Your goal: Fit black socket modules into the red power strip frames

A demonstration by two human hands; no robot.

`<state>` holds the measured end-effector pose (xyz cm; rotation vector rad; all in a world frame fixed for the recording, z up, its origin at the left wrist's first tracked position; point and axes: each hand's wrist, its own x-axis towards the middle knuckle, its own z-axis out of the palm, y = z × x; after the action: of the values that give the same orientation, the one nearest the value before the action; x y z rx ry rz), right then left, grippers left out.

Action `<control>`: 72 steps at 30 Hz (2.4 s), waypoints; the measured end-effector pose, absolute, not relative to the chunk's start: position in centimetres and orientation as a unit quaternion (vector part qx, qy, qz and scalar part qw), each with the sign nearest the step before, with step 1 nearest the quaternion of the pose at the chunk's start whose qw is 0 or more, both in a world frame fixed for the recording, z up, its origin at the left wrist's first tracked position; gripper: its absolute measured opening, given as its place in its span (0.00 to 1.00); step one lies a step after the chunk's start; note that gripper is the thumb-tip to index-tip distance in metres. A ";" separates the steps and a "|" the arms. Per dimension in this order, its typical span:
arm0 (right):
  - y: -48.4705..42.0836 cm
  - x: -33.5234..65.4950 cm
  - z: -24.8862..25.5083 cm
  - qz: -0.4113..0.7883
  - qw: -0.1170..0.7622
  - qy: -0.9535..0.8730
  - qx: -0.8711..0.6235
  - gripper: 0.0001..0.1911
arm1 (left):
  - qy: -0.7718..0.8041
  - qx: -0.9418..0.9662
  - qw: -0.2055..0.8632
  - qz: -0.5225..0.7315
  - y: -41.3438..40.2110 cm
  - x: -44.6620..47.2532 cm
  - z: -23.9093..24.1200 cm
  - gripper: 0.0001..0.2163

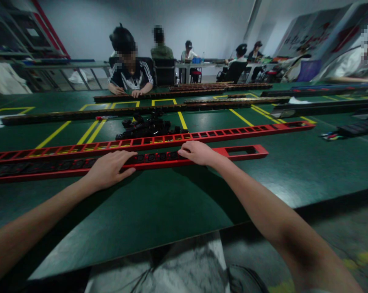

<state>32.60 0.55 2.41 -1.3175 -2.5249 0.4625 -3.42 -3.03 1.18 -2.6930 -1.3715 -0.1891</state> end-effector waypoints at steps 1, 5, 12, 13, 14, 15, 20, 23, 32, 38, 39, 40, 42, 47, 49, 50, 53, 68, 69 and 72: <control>0.5 32.6 2.4 0.158 0.126 -0.868 -0.454 0.19 | -0.452 -0.888 0.055 -0.061 -3.1 -3.4 1.2 0.27; 0.5 32.6 2.5 0.151 0.117 -0.866 -0.462 0.19 | -0.452 -0.888 0.052 -0.061 -3.1 -3.4 1.2 0.28; 0.5 32.5 2.5 0.155 0.120 -0.867 -0.458 0.19 | -0.451 -0.888 0.043 -0.073 -2.9 -3.4 1.1 0.28; 0.5 32.5 2.5 0.155 0.121 -0.866 -0.459 0.18 | -0.451 -0.888 0.042 -0.074 -2.9 -3.4 1.1 0.27; 0.5 32.5 2.5 0.155 0.122 -0.866 -0.460 0.18 | -0.452 -0.888 0.041 -0.075 -3.0 -3.4 1.1 0.27; 0.4 32.5 2.5 0.155 0.123 -0.865 -0.460 0.18 | -0.452 -0.888 0.042 -0.074 -3.0 -3.4 1.1 0.27; 0.4 32.5 2.6 0.156 0.121 -0.865 -0.461 0.18 | -0.452 -0.888 0.055 -0.067 -3.0 -3.4 1.1 0.27; 0.4 32.6 2.5 0.158 0.123 -0.865 -0.459 0.18 | -0.451 -0.888 0.055 -0.067 -3.0 -3.4 1.1 0.27; 0.3 32.4 2.7 0.156 0.119 -0.864 -0.464 0.18 | -0.454 -0.887 0.044 -0.074 -3.0 -3.4 1.1 0.27; 0.1 32.2 2.9 0.154 0.114 -0.861 -0.470 0.18 | -0.451 -0.889 0.047 -0.067 -3.0 -3.4 1.1 0.28; 0.1 32.2 2.9 0.154 0.115 -0.861 -0.470 0.18 | -0.450 -0.889 0.047 -0.067 -3.0 -3.4 1.1 0.28; 0.1 32.2 2.9 0.155 0.116 -0.861 -0.470 0.18 | -0.450 -0.889 0.048 -0.067 -3.0 -3.4 1.1 0.28; 0.2 32.3 2.8 0.155 0.116 -0.862 -0.468 0.18 | -0.452 -0.888 0.050 -0.069 -3.0 -3.4 1.1 0.27; 0.4 32.4 2.6 0.152 0.119 -0.864 -0.465 0.18 | -0.455 -0.886 0.051 -0.071 -3.0 -3.4 1.0 0.27; 0.3 32.3 2.7 0.153 0.119 -0.863 -0.467 0.18 | -0.453 -0.887 0.049 -0.074 -3.0 -3.4 1.0 0.27; 0.3 32.3 2.7 0.155 0.120 -0.862 -0.468 0.18 | -0.452 -0.888 0.048 -0.076 -3.0 -3.4 1.0 0.27; 0.1 32.2 3.0 0.161 0.123 -0.859 -0.471 0.19 | -0.449 -0.889 0.050 -0.075 -3.0 -3.5 1.0 0.27; 0.6 33.9 3.2 0.203 0.118 -0.862 -0.450 0.16 | -0.446 -0.891 0.047 -0.073 -3.0 -3.5 1.1 0.27; 0.6 34.0 3.3 0.208 0.117 -0.861 -0.449 0.16 | -0.446 -0.891 0.046 -0.073 -3.0 -3.5 1.1 0.27; 0.6 34.3 3.5 0.214 0.118 -0.860 -0.447 0.16 | -0.447 -0.890 0.043 -0.075 -3.0 -3.4 1.1 0.27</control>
<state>34.26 0.57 3.45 -1.3078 -2.5164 0.6266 -3.43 -3.02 1.11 -2.7224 -1.3681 -0.2286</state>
